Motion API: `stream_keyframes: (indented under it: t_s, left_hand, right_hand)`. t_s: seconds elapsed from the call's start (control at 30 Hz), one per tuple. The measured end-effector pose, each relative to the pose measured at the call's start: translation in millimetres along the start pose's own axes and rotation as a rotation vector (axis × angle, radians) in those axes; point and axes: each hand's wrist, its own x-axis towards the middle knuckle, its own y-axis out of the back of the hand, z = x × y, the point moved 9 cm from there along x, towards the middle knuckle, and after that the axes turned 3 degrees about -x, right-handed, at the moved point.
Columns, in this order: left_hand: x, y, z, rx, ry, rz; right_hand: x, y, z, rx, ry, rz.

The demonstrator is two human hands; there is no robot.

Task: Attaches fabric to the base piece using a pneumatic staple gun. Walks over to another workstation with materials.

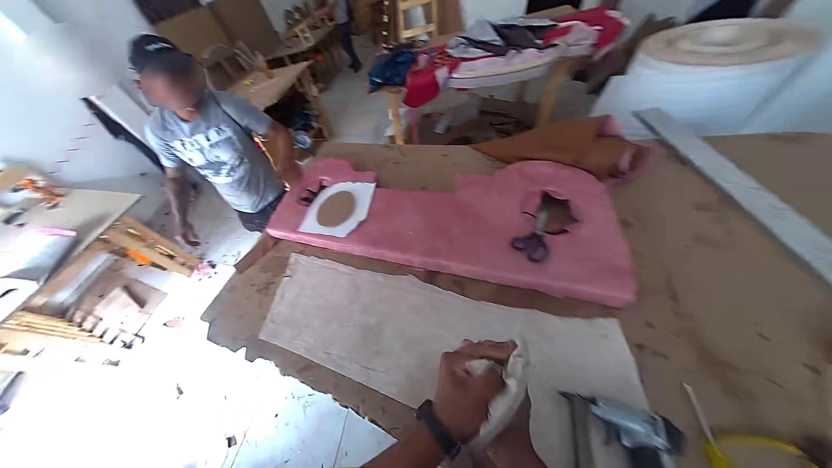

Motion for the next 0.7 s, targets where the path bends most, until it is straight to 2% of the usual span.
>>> stream_keyframes:
  t_s: [0.07, 0.13, 0.2, 0.27, 0.33, 0.4, 0.43, 0.5, 0.6, 0.63, 0.7]
  left_hand:
    - [18.9, 31.1, -31.7, 0.174, -0.008, -0.037]
    - [25.8, 62.9, -56.9, 0.379, -0.037, -0.119]
    - [25.7, 87.8, -79.6, 0.545, -0.037, -0.232]
    - [20.6, 99.2, -106.0, 0.637, 0.004, -0.340]
    - [4.2, 91.6, -134.7, 0.758, 0.002, -0.466]
    - [-11.1, 80.5, -160.6, 0.865, -0.037, -0.558]
    - [-15.8, 77.8, -166.9, 0.886, -0.068, -0.566]
    - [-18.1, 80.0, -173.5, 0.920, -0.082, -0.591]
    - [-19.3, 80.9, -179.1, 0.925, -0.068, -0.610]
    - [-19.9, 80.8, -179.8, 0.917, -0.067, -0.607]
    - [-19.1, 81.7, -180.9, 0.920, -0.065, -0.607]
  right_hand:
    - [27.9, -31.8, 16.3, 0.269, -0.131, -0.047]
    - [33.9, -50.2, 21.3, 0.325, -0.189, -0.183]
    - [32.0, -47.0, 41.8, 0.325, -0.235, -0.260]
    - [27.6, -21.9, 71.7, 0.227, -0.332, -0.169]
    - [18.7, 14.7, 99.1, 0.102, -0.434, -0.063]
    - [9.8, 50.2, 117.5, 0.007, -0.500, -0.045]
    - [4.9, 63.9, 119.3, -0.042, -0.507, -0.090]
    - [-1.7, 88.8, 98.0, -0.225, -0.384, -0.102]
    - [-7.6, 158.3, 11.4, -0.710, 0.036, 0.147]
    - [-8.5, 189.2, -13.4, -0.889, 0.121, 0.260]
    - [-0.4, 252.4, -31.5, -1.182, 0.112, 0.387]
